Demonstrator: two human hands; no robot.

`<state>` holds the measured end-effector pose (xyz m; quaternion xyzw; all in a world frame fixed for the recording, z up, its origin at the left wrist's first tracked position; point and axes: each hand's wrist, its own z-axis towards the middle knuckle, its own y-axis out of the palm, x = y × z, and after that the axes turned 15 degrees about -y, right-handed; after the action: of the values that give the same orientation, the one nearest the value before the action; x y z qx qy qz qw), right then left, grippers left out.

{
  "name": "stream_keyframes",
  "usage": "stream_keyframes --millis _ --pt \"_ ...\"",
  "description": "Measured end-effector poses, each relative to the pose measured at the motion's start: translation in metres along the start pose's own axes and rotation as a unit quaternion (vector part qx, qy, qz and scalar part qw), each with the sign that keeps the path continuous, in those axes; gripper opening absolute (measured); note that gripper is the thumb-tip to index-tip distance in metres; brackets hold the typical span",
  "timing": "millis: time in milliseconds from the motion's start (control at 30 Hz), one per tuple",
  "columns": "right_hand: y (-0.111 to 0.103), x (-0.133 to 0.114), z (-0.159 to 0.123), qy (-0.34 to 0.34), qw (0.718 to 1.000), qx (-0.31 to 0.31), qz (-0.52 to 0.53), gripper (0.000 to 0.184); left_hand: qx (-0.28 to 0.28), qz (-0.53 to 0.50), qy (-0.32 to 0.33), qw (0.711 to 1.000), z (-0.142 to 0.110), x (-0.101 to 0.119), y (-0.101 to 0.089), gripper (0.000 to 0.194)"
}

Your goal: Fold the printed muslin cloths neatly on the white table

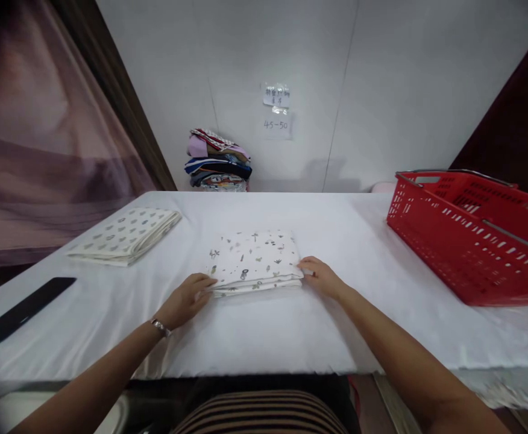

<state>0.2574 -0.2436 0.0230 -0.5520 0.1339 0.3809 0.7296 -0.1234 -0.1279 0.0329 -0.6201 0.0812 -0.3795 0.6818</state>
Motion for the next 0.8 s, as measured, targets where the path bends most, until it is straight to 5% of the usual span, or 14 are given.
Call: stream_keyframes --millis 167,500,633,800 --pt "-0.001 0.000 0.000 -0.055 0.993 -0.063 -0.081 0.032 -0.004 -0.014 -0.004 1.000 0.006 -0.003 -0.001 0.026" --pt "0.003 -0.025 0.006 0.040 0.998 0.026 -0.030 0.028 0.015 0.011 0.006 1.000 0.005 -0.009 0.002 0.027" --pt "0.015 -0.029 -0.007 0.003 0.999 -0.034 -0.043 0.027 0.031 -0.015 -0.007 0.999 0.000 -0.013 0.006 0.027" --pt "0.020 -0.028 -0.016 -0.008 0.995 -0.020 -0.098 0.026 0.011 -0.026 -0.004 1.000 0.000 -0.014 0.000 0.029"
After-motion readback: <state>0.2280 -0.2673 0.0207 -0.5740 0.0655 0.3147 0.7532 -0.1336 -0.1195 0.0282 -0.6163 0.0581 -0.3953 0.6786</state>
